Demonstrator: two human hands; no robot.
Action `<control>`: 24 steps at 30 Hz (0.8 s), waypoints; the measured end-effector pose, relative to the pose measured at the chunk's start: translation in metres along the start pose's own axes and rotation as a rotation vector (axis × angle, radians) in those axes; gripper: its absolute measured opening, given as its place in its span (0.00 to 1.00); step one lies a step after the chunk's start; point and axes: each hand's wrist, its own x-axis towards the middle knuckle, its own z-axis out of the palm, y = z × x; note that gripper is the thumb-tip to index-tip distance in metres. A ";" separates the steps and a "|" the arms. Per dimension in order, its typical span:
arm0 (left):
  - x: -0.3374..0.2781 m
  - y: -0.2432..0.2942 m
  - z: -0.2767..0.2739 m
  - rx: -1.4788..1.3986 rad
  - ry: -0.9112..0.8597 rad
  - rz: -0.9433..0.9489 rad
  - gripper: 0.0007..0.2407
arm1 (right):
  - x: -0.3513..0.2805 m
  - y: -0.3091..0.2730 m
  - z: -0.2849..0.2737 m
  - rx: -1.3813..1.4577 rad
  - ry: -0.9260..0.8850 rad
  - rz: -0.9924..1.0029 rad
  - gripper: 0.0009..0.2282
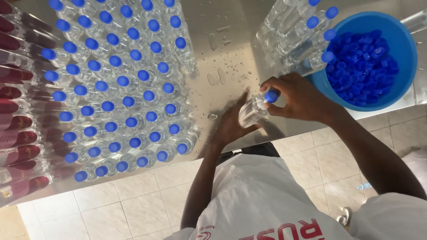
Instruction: Manually screwing plastic caps onto water bottles at a production table.
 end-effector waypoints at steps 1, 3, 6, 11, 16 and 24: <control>-0.006 0.001 -0.006 -0.101 -0.083 -0.080 0.47 | 0.001 -0.009 -0.005 0.174 -0.078 0.010 0.16; -0.014 -0.009 -0.017 -0.127 -0.098 -0.109 0.43 | 0.003 -0.015 -0.014 0.286 -0.188 0.050 0.16; -0.025 -0.004 -0.032 -0.112 -0.138 -0.131 0.40 | 0.003 -0.014 -0.017 0.416 -0.368 0.143 0.15; -0.023 0.004 -0.030 0.049 -0.191 -0.086 0.39 | -0.003 0.002 0.007 0.196 -0.483 0.251 0.14; -0.026 0.011 -0.031 -0.087 -0.198 -0.039 0.36 | -0.012 0.008 0.007 0.263 -0.285 0.425 0.36; -0.023 0.018 -0.048 -0.581 -0.583 0.120 0.31 | -0.048 0.048 0.051 -0.451 0.181 -0.659 0.25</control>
